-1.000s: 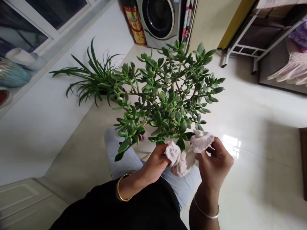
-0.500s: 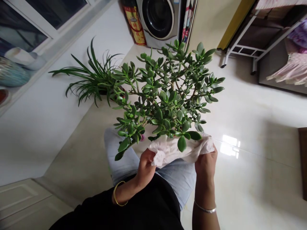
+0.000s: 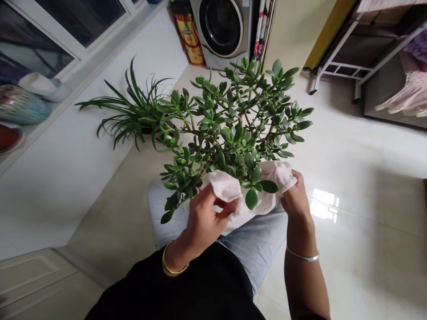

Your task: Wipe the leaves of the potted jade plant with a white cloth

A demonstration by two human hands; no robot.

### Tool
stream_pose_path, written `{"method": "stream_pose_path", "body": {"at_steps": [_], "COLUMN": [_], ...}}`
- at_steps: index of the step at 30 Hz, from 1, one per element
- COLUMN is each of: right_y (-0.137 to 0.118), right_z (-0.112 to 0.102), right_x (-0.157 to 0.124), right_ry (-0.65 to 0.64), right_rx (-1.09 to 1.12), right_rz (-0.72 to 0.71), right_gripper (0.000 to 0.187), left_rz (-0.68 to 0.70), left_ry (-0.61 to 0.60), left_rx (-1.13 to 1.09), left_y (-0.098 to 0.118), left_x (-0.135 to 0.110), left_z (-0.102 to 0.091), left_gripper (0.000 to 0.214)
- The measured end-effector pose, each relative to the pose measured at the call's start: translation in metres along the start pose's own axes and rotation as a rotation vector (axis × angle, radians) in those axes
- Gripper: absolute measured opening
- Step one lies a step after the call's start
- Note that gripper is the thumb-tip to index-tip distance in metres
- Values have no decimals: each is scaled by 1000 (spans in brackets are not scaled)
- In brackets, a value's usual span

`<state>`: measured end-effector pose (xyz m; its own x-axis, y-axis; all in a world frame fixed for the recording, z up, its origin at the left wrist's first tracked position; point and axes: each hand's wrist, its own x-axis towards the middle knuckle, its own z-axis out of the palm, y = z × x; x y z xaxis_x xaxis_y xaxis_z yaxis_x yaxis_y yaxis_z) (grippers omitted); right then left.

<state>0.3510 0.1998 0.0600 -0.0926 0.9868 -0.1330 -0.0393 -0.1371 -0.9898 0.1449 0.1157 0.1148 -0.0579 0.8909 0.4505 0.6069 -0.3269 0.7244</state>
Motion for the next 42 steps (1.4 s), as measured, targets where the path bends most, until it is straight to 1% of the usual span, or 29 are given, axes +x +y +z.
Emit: {"method": "stream_pose_path", "body": {"at_steps": [2, 4, 9, 11, 14, 17, 21, 25, 28, 33, 36, 39, 42], "right_y": [-9, -21, -59, -73, -87, -96, -104, -104, -103, -101, -98, -96, -96], "right_z": [-5, -6, -4, -2, 2, 6, 13, 18, 20, 19, 16, 12, 10], "right_x": [8, 16, 32, 36, 41, 43, 43, 40, 37, 32, 33, 35, 35], "right_ry": [-62, -199, -534, -598, -603, -598, -592, -572, -555, -534, -524, -510, -537], "right_rx": [36, 36, -65, -129, -213, -319, -474, -554, -538, -474, -435, -386, -353], "right_rz": [51, 104, 174, 165, 123, 94, 1, -51, -67, -101, -97, -96, -109], "right_gripper": [27, 30, 28, 32, 33, 27, 18, 16, 16, 21, 18, 16, 12], "left_rz": [-19, -34, -20, -18, -35, -56, -56, -42, -42, -66, -80, -67, -43], "left_ry": [-58, -85, -62, -64, -74, -82, -101, -94, -79, -55, -57, -54, -47], "left_rx": [37, 79, 121, 137, 170, 188, 175, 142, 121, 53, 46, 59, 62], "left_y": [3, 4, 4, 4, 6, 8, 11, 13, 13, 9, 7, 6, 4], "left_x": [6, 9, 16, 19, 22, 24, 27, 30, 31, 28, 27, 26, 24], "left_z": [3, 6, 12, 14, 16, 16, 15, 14, 15, 13, 11, 9, 8], "left_gripper": [21, 22, 12, 10, 17, 21, 18, 15, 16, 16, 14, 13, 12]}}
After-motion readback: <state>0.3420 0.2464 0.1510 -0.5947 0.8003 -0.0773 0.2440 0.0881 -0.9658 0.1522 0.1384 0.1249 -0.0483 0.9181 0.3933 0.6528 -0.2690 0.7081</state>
